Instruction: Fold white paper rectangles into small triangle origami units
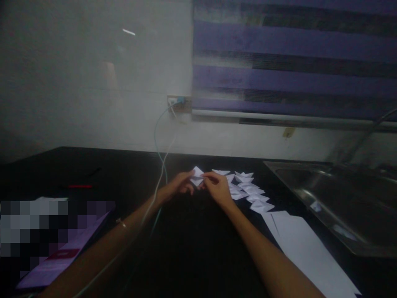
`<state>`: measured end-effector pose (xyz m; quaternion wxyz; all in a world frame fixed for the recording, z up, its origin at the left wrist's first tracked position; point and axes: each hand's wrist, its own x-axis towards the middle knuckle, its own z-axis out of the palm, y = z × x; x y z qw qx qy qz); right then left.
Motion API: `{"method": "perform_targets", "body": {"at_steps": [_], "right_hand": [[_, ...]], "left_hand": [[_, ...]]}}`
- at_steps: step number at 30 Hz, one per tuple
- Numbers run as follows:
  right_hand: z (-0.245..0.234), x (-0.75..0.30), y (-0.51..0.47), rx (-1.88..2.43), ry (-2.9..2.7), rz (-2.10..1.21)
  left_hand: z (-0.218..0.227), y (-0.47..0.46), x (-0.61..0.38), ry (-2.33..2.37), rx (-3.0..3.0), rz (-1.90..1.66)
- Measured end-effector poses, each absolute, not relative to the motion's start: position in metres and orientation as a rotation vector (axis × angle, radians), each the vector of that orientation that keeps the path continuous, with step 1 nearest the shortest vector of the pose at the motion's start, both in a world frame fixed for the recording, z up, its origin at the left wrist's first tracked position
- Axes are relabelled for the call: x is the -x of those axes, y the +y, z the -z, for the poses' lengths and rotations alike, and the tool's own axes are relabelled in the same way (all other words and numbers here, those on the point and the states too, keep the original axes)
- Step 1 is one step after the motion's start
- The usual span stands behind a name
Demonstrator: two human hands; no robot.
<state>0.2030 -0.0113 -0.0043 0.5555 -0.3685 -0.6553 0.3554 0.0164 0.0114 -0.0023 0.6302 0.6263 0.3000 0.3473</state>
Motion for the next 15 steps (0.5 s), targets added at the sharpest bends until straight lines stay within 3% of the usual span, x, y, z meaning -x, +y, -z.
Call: {"method": "perform_targets", "body": {"at_steps": [15], "right_hand": [[-0.0012,-0.2033,-0.0146,0.866,-1.488,-0.927]], "left_hand": [[0.0020,0.0058,-0.0260,0.761,-1.782,-0.874]]}}
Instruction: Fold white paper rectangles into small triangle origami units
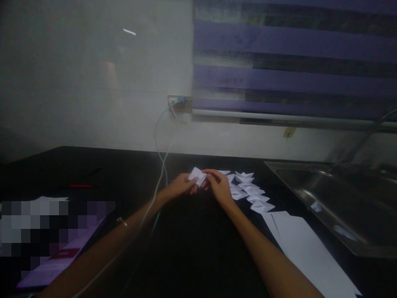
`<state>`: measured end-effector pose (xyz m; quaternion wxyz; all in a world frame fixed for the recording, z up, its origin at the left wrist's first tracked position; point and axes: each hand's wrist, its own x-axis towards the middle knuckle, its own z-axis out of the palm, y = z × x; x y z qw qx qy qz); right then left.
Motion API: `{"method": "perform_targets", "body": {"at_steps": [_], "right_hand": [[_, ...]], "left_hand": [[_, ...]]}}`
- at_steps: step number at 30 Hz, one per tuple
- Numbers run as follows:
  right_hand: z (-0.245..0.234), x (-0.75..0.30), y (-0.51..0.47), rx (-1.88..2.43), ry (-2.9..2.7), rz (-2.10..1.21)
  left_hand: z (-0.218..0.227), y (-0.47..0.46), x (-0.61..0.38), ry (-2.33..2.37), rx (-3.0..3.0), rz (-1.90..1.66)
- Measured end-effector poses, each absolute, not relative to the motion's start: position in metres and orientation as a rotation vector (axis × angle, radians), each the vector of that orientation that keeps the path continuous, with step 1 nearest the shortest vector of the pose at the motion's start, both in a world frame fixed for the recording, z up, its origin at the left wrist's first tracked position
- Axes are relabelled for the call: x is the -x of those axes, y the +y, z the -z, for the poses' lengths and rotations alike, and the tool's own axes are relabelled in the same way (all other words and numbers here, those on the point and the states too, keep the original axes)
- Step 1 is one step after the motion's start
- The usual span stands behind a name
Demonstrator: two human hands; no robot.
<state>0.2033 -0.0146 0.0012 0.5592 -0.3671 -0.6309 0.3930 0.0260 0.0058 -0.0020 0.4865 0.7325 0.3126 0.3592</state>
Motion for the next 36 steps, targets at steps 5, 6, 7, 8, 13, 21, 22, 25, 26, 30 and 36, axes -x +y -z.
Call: {"method": "perform_targets", "body": {"at_steps": [5,6,7,8,13,21,22,25,26,30,36], "right_hand": [[-0.002,-0.203,-0.015,0.879,-1.450,-0.930],[-0.002,-0.202,-0.015,0.873,-1.448,-0.944],[-0.002,-0.202,-0.015,0.865,-1.447,-0.965],[-0.001,-0.202,-0.015,0.858,-1.446,-0.989],[0.004,-0.203,-0.011,0.838,-1.475,-1.059],[0.009,-0.202,-0.006,0.953,-1.454,-0.953],[0.009,-0.201,-0.006,0.965,-1.442,-0.954],[0.008,-0.201,-0.007,0.985,-1.408,-0.997],[0.008,-0.201,-0.007,0.980,-1.404,-1.030],[0.006,-0.203,-0.008,0.944,-1.377,-1.176],[0.007,-0.204,-0.009,0.978,-1.514,-1.027]], "left_hand": [[0.001,0.004,-0.027,0.823,-1.836,-0.929],[0.001,0.004,-0.026,0.841,-1.842,-0.937],[0.001,0.004,-0.026,0.856,-1.845,-0.951],[0.001,0.004,-0.026,0.864,-1.845,-0.968],[0.003,0.006,-0.026,0.863,-1.830,-1.019],[-0.003,-0.001,-0.027,0.789,-1.863,-0.939],[-0.005,-0.002,-0.028,0.783,-1.866,-0.937],[-0.007,-0.004,-0.028,0.783,-1.865,-0.934],[-0.007,-0.004,-0.028,0.788,-1.860,-0.933],[-0.004,-0.004,-0.027,0.812,-1.861,-0.922],[0.000,-0.002,-0.027,0.815,-1.894,-0.907]]}}
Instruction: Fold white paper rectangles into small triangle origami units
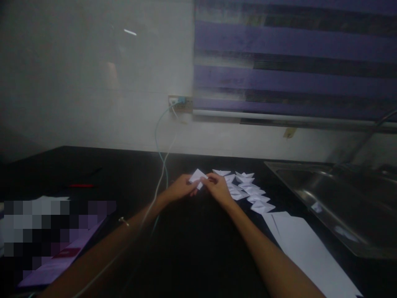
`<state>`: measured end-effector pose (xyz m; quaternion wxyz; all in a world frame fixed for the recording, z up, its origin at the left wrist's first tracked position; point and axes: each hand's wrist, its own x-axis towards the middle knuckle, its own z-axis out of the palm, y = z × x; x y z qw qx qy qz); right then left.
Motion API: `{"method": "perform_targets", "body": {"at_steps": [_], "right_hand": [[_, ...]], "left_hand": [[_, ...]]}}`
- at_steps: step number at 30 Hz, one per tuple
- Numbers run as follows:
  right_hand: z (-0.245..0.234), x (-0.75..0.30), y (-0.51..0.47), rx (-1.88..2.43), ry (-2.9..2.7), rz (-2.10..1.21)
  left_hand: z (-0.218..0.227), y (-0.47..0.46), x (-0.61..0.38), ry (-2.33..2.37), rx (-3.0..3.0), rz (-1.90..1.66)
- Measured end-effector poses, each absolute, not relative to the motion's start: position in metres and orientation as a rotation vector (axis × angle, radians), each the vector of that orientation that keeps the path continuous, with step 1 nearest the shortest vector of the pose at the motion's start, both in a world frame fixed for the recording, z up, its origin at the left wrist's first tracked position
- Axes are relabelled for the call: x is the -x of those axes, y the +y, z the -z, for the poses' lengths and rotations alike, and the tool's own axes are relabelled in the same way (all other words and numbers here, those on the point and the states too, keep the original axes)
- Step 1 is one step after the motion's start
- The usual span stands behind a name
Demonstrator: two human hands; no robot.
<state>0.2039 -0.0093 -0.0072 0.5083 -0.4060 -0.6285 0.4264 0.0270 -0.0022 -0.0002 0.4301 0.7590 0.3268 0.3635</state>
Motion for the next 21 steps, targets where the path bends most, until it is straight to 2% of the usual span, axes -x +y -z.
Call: {"method": "perform_targets", "body": {"at_steps": [10,15,21], "right_hand": [[0.000,-0.206,-0.012,0.963,-1.473,-1.022],[0.002,-0.208,-0.010,0.956,-1.451,-1.003],[0.006,-0.211,-0.002,0.937,-1.329,-1.018]], "left_hand": [[-0.004,-0.002,-0.024,0.632,-1.831,-0.899],[-0.006,0.000,-0.018,0.693,-1.773,-0.902],[-0.004,0.008,-0.015,0.791,-1.644,-1.091]]}}
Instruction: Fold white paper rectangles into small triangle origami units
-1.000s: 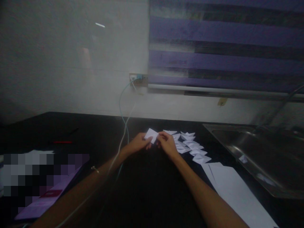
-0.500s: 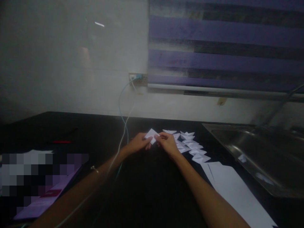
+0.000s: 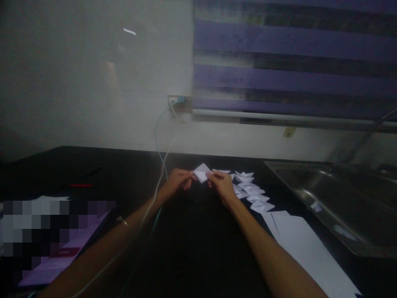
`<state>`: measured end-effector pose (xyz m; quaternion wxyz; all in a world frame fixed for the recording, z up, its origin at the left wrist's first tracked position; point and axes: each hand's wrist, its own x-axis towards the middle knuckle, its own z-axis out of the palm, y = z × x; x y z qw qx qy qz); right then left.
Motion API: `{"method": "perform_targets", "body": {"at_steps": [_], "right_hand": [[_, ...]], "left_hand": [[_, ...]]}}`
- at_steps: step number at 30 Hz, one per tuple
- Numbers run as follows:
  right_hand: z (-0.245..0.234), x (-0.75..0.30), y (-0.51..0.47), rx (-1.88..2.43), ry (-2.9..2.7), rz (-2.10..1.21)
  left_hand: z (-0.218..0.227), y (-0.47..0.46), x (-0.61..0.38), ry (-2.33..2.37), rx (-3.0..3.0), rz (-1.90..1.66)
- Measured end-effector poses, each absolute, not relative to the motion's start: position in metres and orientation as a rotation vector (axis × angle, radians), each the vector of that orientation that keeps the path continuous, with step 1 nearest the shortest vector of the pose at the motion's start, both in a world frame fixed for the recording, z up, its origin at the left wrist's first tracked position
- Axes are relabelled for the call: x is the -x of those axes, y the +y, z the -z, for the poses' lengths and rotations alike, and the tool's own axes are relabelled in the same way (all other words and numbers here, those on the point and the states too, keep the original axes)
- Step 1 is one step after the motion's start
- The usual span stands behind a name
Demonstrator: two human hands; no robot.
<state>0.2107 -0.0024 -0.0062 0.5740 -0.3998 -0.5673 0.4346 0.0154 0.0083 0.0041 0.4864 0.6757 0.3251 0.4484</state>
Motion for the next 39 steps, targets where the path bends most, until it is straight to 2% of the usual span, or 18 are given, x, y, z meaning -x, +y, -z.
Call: {"method": "perform_targets", "body": {"at_steps": [3,19,27,39], "right_hand": [[0.004,-0.211,-0.004,0.942,-1.333,-0.972],[0.000,-0.207,-0.010,1.009,-1.469,-0.841],[0.001,-0.206,-0.012,1.072,-1.401,-0.959],[0.003,-0.204,-0.010,0.895,-1.425,-0.983]], "left_hand": [[-0.006,0.009,-0.016,0.820,-1.576,-1.182],[-0.007,0.000,-0.023,0.830,-1.723,-1.167],[-0.007,0.003,-0.025,0.851,-1.560,-1.063],[-0.005,0.002,-0.024,0.731,-1.487,-1.120]]}}
